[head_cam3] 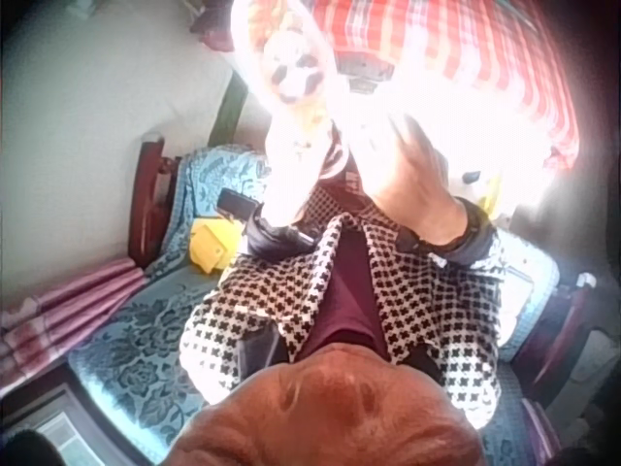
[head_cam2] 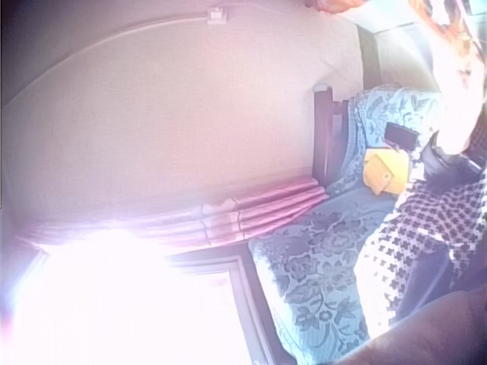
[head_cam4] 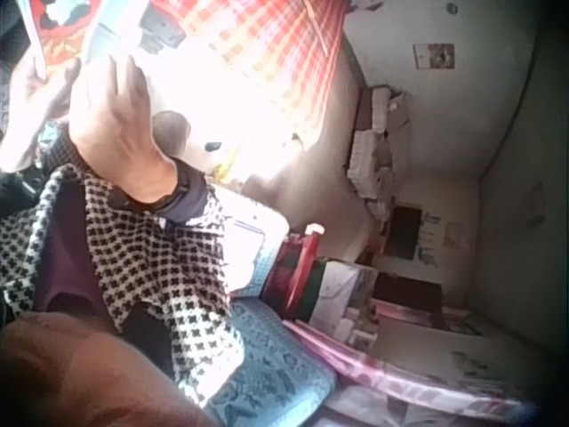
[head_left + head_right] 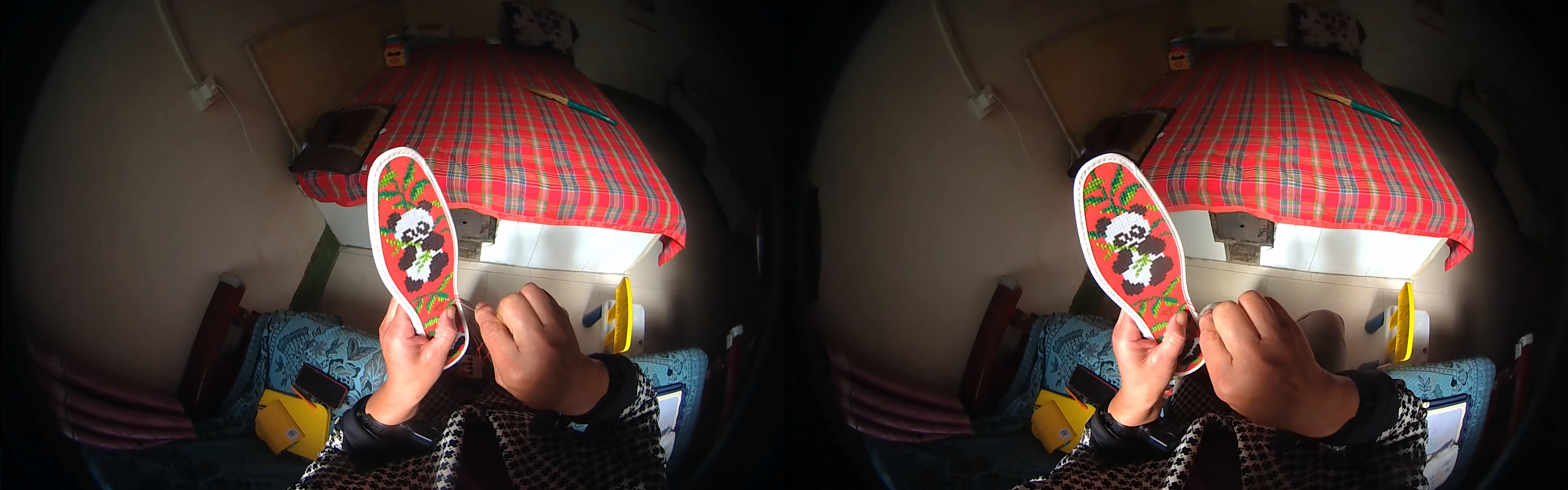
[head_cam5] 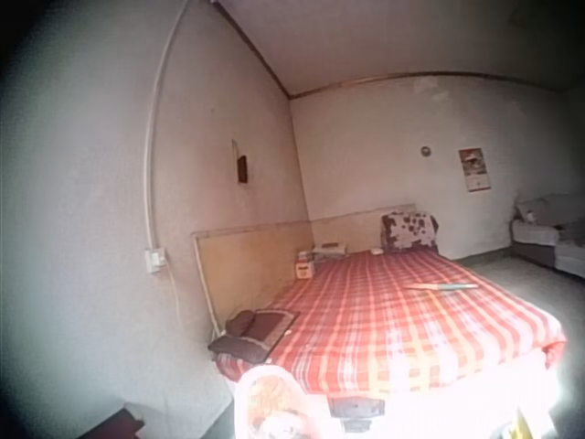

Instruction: The person embroiders a panda and bamboo design onto a shoe insole using a needle and red thread. They repeatedly insert the needle through the insole, pull the thread, and adjust the work while seated.

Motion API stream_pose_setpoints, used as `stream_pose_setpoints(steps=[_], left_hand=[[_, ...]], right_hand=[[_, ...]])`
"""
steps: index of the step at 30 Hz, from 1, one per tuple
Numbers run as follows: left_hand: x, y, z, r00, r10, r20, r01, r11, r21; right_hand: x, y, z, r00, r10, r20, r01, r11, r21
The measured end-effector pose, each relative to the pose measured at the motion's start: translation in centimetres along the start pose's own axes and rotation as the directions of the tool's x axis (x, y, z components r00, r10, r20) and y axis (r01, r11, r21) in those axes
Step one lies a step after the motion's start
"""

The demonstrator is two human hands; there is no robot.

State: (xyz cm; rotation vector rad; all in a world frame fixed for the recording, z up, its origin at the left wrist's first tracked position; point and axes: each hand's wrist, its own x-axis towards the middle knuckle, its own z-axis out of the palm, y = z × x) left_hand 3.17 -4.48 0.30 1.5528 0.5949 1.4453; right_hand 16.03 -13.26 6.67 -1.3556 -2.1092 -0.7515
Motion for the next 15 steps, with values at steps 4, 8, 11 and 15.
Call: stream_pose_setpoints(steps=[4, 8, 11, 15], left_hand=[[0.11, 0.32, 0.04, 0.953, -0.284, 0.104, 0.295, 0.805, -0.515], [0.44, 0.53, -0.08, 0.917, -0.373, 0.140, 0.381, 0.721, -0.579], [0.45, 0.63, -0.11, 0.921, -0.365, 0.138, 0.373, 0.717, -0.589], [0.43, 0.60, -0.08, 0.921, -0.367, 0.135, 0.372, 0.719, -0.587]], right_hand=[[-0.24, 0.11, 0.02, 0.999, 0.037, -0.008, -0.037, 0.998, 0.046], [-0.41, 0.11, -0.19, 0.998, 0.060, 0.020, -0.061, 0.997, 0.055], [-0.41, 0.10, -0.28, 0.998, 0.065, 0.018, -0.066, 0.995, 0.075], [-0.37, 0.13, -0.20, 0.998, 0.057, 0.018, -0.058, 0.994, 0.088]])
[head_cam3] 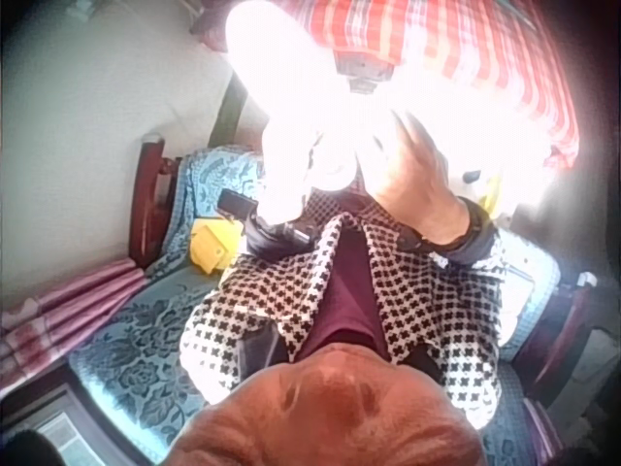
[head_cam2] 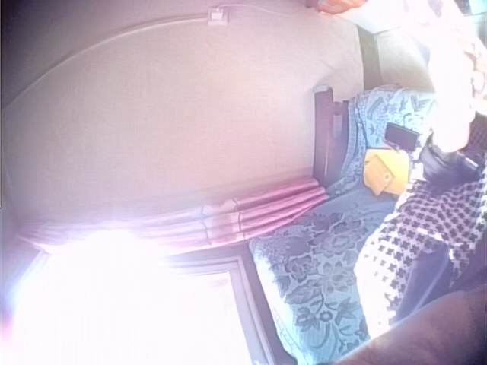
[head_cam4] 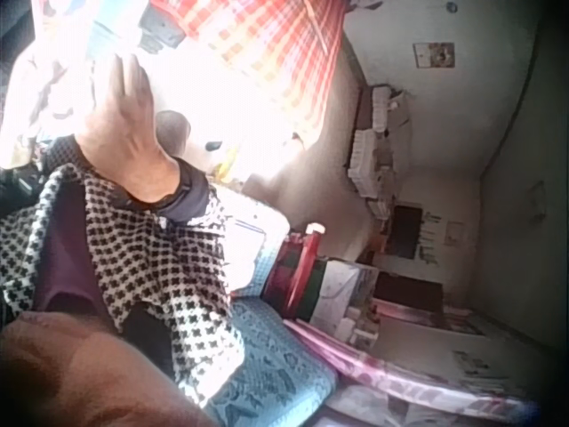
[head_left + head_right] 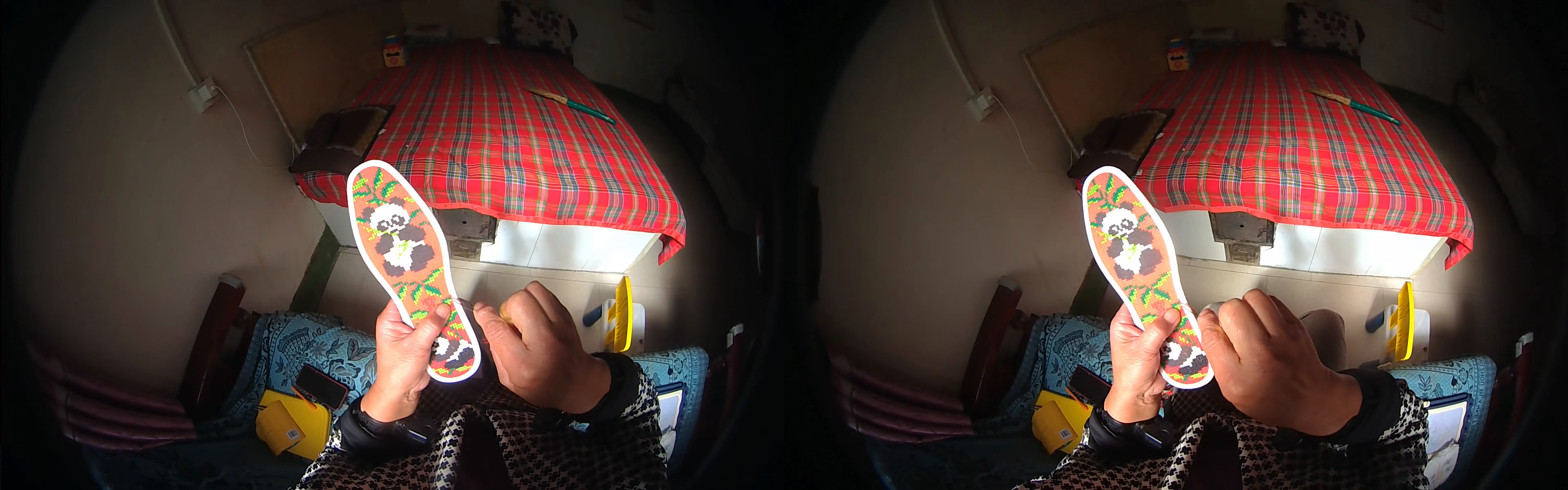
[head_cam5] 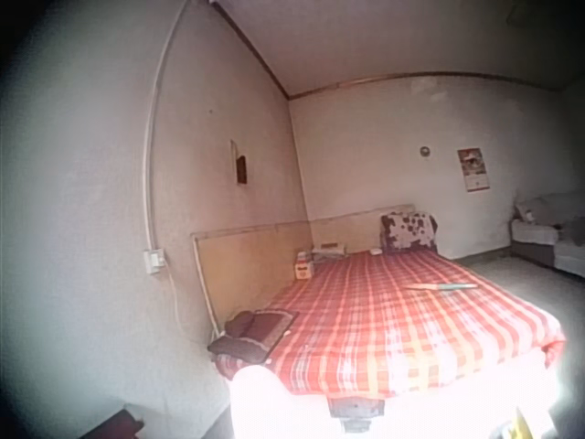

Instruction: The person embroiders a panda and bamboo design onto a shoe insole using a needle and red thread. They repeatedly insert the needle through the insole, pull the thread, and adjust the work while seated.

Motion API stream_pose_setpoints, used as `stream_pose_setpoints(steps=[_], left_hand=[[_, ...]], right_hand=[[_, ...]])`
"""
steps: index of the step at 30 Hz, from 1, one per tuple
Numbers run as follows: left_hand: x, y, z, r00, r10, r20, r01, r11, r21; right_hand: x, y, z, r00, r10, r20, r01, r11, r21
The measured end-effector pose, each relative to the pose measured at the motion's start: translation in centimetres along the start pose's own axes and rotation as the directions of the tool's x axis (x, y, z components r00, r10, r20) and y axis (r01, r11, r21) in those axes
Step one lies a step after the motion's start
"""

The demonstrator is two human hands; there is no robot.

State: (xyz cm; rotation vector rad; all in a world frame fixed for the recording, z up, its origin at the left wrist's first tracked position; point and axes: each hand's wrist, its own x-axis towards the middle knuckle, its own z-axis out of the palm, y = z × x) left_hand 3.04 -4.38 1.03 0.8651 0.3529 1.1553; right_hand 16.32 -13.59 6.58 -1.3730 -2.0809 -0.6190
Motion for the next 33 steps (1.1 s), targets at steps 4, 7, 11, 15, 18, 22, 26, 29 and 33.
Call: stream_pose_setpoints(steps=[4, 7, 11, 15, 18, 22, 26, 29, 33], left_hand=[[0.0, 0.0, 0.0, 1.000, 0.008, 0.008, -0.008, 1.000, 0.011], [-0.1, 0.0, 0.0, 1.000, 0.013, 0.014, -0.013, 1.000, 0.015], [-0.1, 0.0, 0.0, 1.000, 0.016, 0.021, -0.017, 0.999, 0.028], [-0.1, -0.3, 0.0, 0.997, 0.068, 0.037, -0.070, 0.997, 0.042], [-0.3, -0.5, 0.0, 0.990, 0.130, 0.055, -0.135, 0.985, 0.110], [-0.3, -0.8, -0.1, 0.978, 0.195, 0.074, -0.207, 0.947, 0.246], [-0.1, -1.2, -0.3, 0.936, 0.331, 0.117, -0.347, 0.828, 0.440], [-0.1, -1.5, -0.3, 0.923, 0.341, 0.178, -0.385, 0.800, 0.461], [-0.2, -1.6, 0.1, 0.928, 0.302, 0.218, -0.367, 0.835, 0.410]], right_hand=[[0.0, 0.1, 0.1, 1.000, -0.014, -0.001, 0.014, 1.000, 0.016], [0.0, 0.2, 0.1, 1.000, -0.012, 0.012, 0.011, 1.000, 0.020], [0.0, 0.2, -0.1, 1.000, -0.018, 0.005, 0.018, 1.000, -0.008], [0.2, 0.2, -0.1, 1.000, -0.023, 0.008, 0.023, 0.999, -0.031], [0.3, 0.1, -0.2, 1.000, -0.030, 0.001, 0.030, 0.999, -0.045], [0.4, 0.0, -0.3, 0.999, -0.031, 0.021, 0.032, 0.999, -0.041], [0.5, -0.2, -0.4, 0.998, -0.058, 0.020, 0.060, 0.992, -0.114], [0.6, -0.2, -0.1, 0.998, -0.063, 0.014, 0.064, 0.989, -0.134], [0.3, 0.1, 0.6, 1.000, 0.001, 0.004, -0.001, 0.999, -0.052]])
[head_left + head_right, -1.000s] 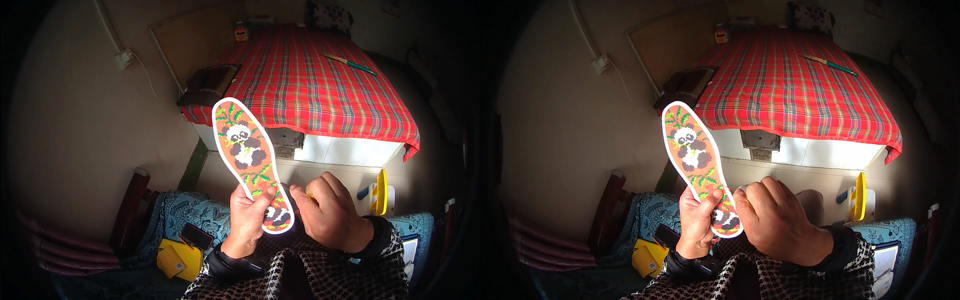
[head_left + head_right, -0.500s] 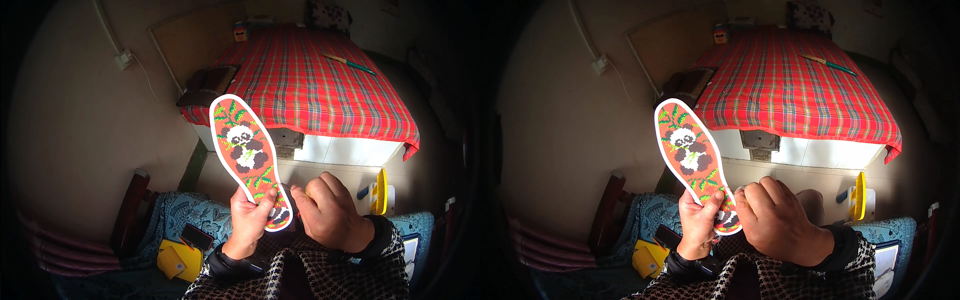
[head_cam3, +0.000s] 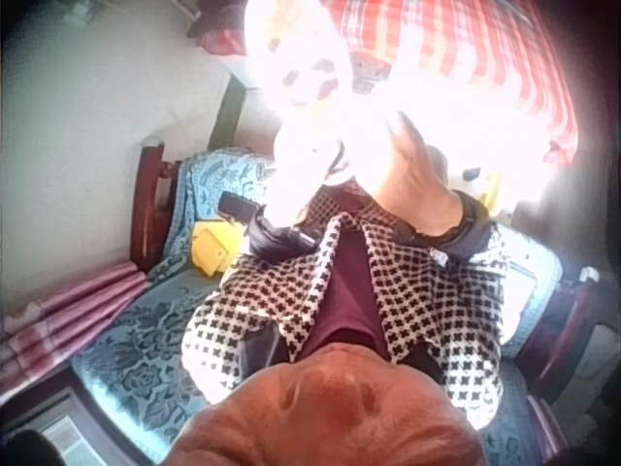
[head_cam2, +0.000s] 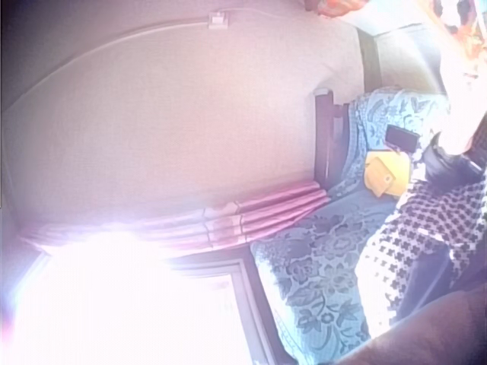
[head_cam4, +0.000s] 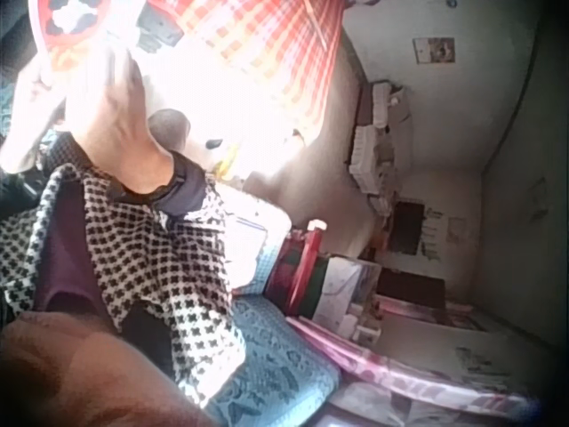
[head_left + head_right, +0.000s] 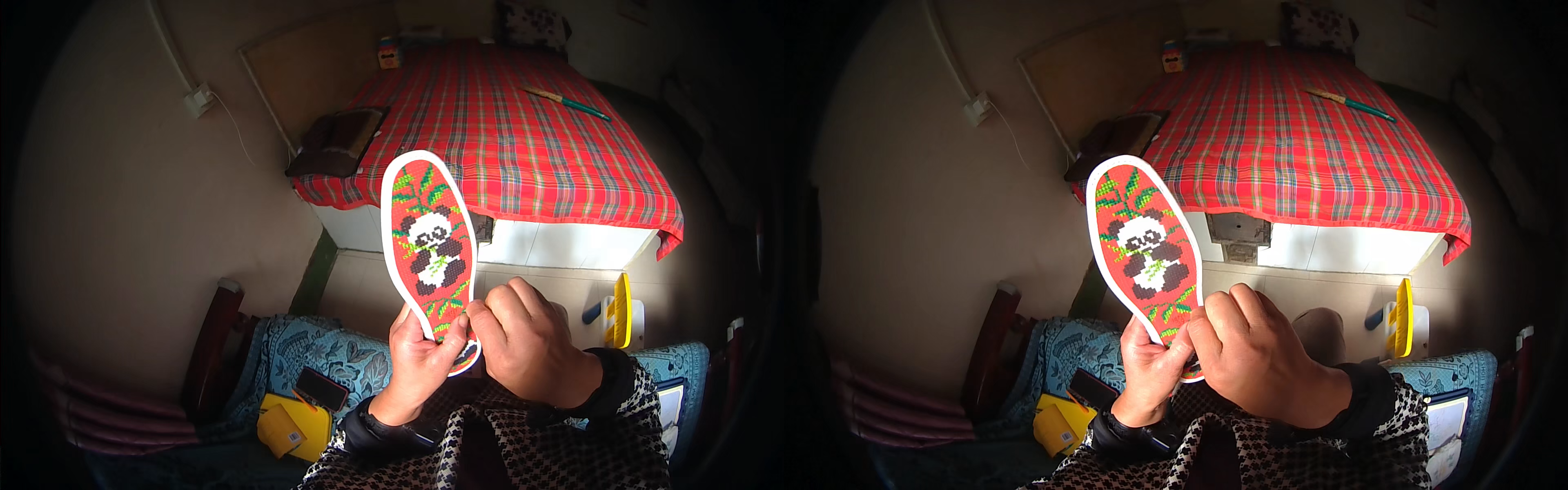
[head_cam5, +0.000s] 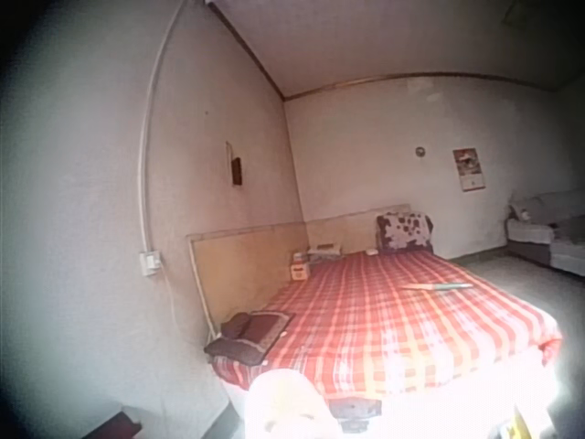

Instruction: The person embroiders a panda and bamboo design onto a shoe insole using a needle and red thread. They repeatedly insert the needle through the insole, pull the thread, and adjust the work while seated.

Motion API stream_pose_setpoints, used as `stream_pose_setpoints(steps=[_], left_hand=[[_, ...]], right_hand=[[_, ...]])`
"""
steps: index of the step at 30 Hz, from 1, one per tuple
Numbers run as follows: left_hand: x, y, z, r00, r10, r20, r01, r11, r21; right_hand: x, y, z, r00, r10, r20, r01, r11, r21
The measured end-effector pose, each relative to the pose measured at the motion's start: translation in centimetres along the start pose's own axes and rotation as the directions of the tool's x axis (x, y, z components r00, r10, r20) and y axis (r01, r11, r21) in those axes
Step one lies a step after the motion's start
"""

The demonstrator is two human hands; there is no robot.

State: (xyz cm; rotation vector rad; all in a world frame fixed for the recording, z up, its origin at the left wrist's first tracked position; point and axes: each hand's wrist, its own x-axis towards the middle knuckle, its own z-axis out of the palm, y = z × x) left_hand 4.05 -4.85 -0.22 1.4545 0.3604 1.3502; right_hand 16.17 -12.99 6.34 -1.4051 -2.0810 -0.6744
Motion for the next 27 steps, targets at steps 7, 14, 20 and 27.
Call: stream_pose_setpoints(steps=[7, 14, 20, 27], left_hand=[[0.2, 1.7, -0.6, 0.952, -0.291, 0.092, 0.302, 0.850, -0.431], [0.3, 1.3, -0.5, 0.916, -0.352, 0.192, 0.400, 0.763, -0.507], [0.0, 1.6, -0.4, 0.905, -0.345, 0.247, 0.424, 0.763, -0.488], [0.2, 1.9, -0.2, 0.920, -0.332, 0.209, 0.392, 0.796, -0.460]], right_hand=[[-1.0, 1.7, 2.2, 0.884, 0.466, 0.032, -0.328, 0.571, 0.753], [-1.5, 1.9, 4.1, 0.695, 0.361, 0.622, -0.356, -0.578, 0.734], [-1.8, 2.7, 5.4, 0.670, 0.408, 0.620, -0.198, -0.707, 0.679], [-2.9, 5.9, 4.5, 0.643, 0.503, 0.578, 0.021, -0.765, 0.643]])
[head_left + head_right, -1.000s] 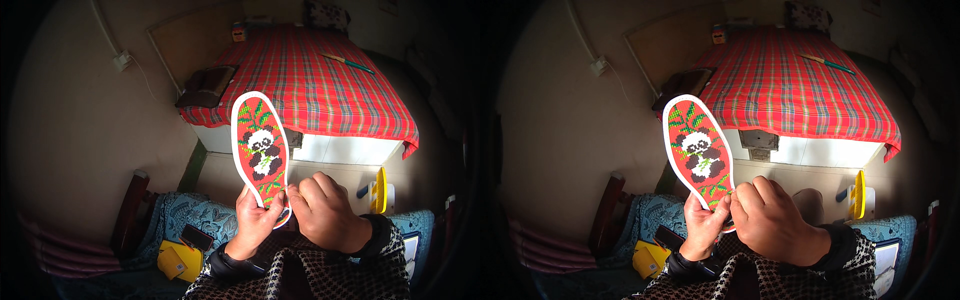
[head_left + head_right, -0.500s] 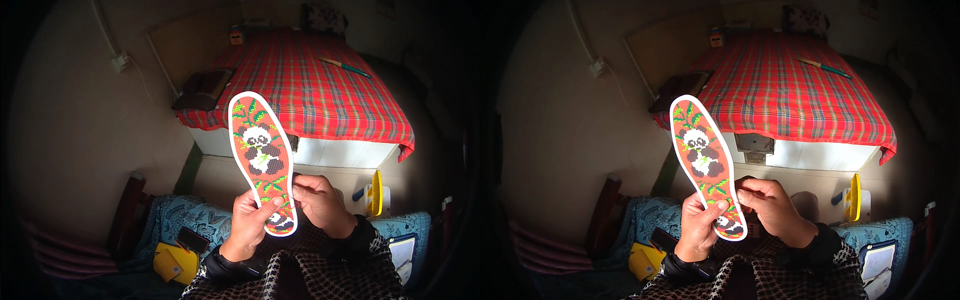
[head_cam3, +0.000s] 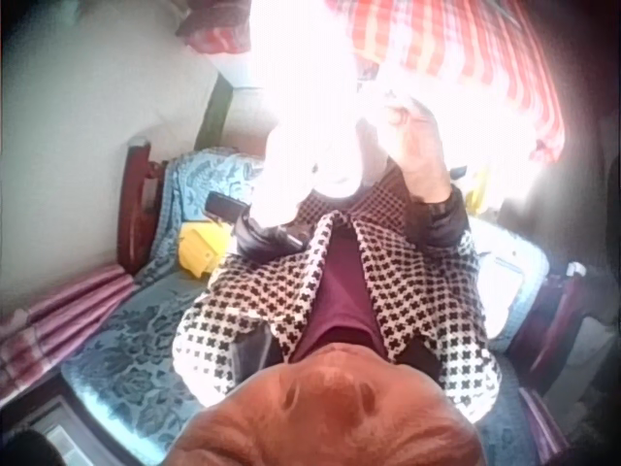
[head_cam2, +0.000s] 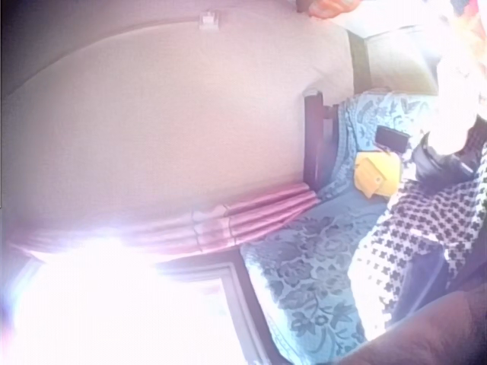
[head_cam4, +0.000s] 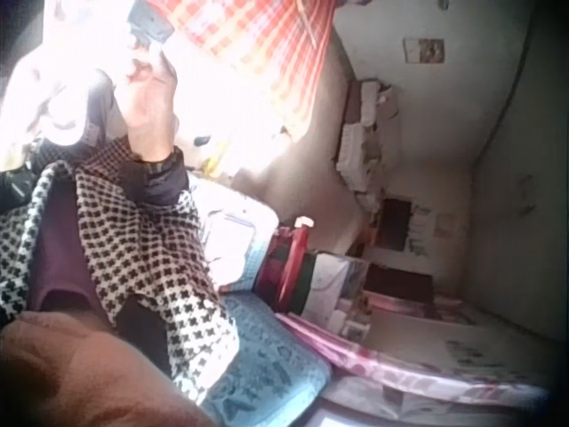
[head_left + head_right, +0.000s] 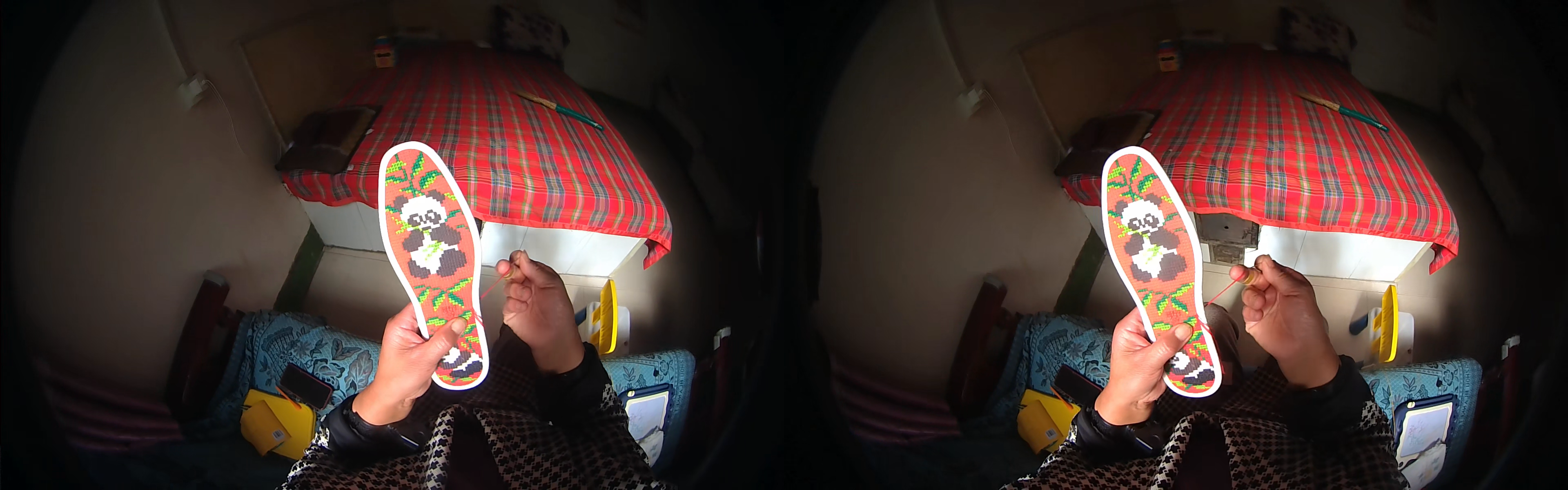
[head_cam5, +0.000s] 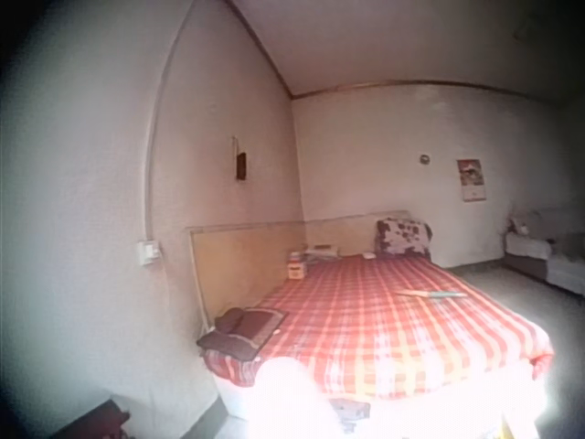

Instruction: The person embroiders a panda and bamboo design onto a shoe insole using a needle and red thread. They repeatedly insert the needle through the insole, pull the thread, and adjust the work while seated.

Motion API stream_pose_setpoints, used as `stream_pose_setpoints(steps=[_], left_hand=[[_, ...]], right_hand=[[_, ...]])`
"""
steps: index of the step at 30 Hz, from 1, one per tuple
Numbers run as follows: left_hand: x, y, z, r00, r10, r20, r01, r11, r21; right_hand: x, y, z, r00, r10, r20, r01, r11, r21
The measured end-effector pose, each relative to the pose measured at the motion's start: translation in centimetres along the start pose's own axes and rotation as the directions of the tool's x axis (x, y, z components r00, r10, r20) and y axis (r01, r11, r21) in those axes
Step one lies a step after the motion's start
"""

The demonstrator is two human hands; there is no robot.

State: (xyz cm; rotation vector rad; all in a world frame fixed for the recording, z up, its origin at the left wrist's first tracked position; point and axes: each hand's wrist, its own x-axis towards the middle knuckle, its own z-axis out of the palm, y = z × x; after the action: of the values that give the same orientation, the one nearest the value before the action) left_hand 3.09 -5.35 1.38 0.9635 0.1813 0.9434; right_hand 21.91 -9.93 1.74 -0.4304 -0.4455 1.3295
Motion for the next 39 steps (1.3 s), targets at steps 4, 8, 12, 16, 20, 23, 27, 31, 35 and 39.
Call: stream_pose_setpoints(steps=[4, 8, 12, 16, 20, 23, 27, 31, 35, 39], left_hand=[[0.2, 0.0, -0.2, 1.000, 0.016, 0.024, -0.017, 0.999, 0.036], [0.2, 0.2, -0.6, 0.999, 0.026, -0.028, -0.026, 0.999, 0.032], [0.2, 0.6, -0.9, 0.996, 0.027, -0.088, -0.027, 1.000, 0.007], [0.3, 1.2, -1.1, 0.990, 0.057, -0.128, -0.057, 0.998, 0.001], [0.2, 1.5, -1.0, 0.980, 0.129, -0.153, -0.140, 0.988, -0.061], [0.1, 1.3, -0.9, 0.980, 0.138, -0.141, -0.151, 0.984, -0.090], [0.5, 1.1, -1.3, 0.988, 0.102, -0.113, -0.109, 0.992, -0.062], [0.8, 0.8, -1.5, 0.980, 0.080, -0.181, -0.088, 0.996, -0.034], [0.6, 0.8, -1.5, 0.985, 0.101, -0.140, -0.102, 0.995, -0.002], [0.6, 1.0, -1.3, 0.990, 0.107, -0.094, -0.112, 0.993, -0.041]], right_hand=[[-0.2, -2.3, -0.9, 0.996, -0.092, -0.003, 0.092, 0.994, 0.067], [-0.7, -5.9, -4.3, 0.975, -0.215, -0.050, 0.220, 0.961, 0.168], [-1.1, -9.3, -12.1, 0.810, -0.460, -0.364, 0.525, 0.845, 0.100], [-3.3, -12.4, -24.8, 0.524, -0.491, -0.696, 0.638, 0.768, -0.062], [-7.9, -13.9, -38.7, 0.326, -0.549, -0.770, 0.526, 0.782, -0.334], [-10.9, -12.9, -45.4, 0.040, -0.477, -0.878, 0.410, 0.809, -0.421], [-11.8, -9.5, -46.1, 0.017, -0.546, -0.838, 0.113, 0.833, -0.541], [-7.8, -9.4, -37.3, 0.285, -0.701, -0.654, 0.291, 0.713, -0.637], [-2.4, -8.4, -23.0, 0.539, -0.788, -0.297, 0.402, 0.550, -0.732], [-0.6, -4.8, -9.3, 0.708, -0.706, 0.031, 0.444, 0.410, -0.796]])
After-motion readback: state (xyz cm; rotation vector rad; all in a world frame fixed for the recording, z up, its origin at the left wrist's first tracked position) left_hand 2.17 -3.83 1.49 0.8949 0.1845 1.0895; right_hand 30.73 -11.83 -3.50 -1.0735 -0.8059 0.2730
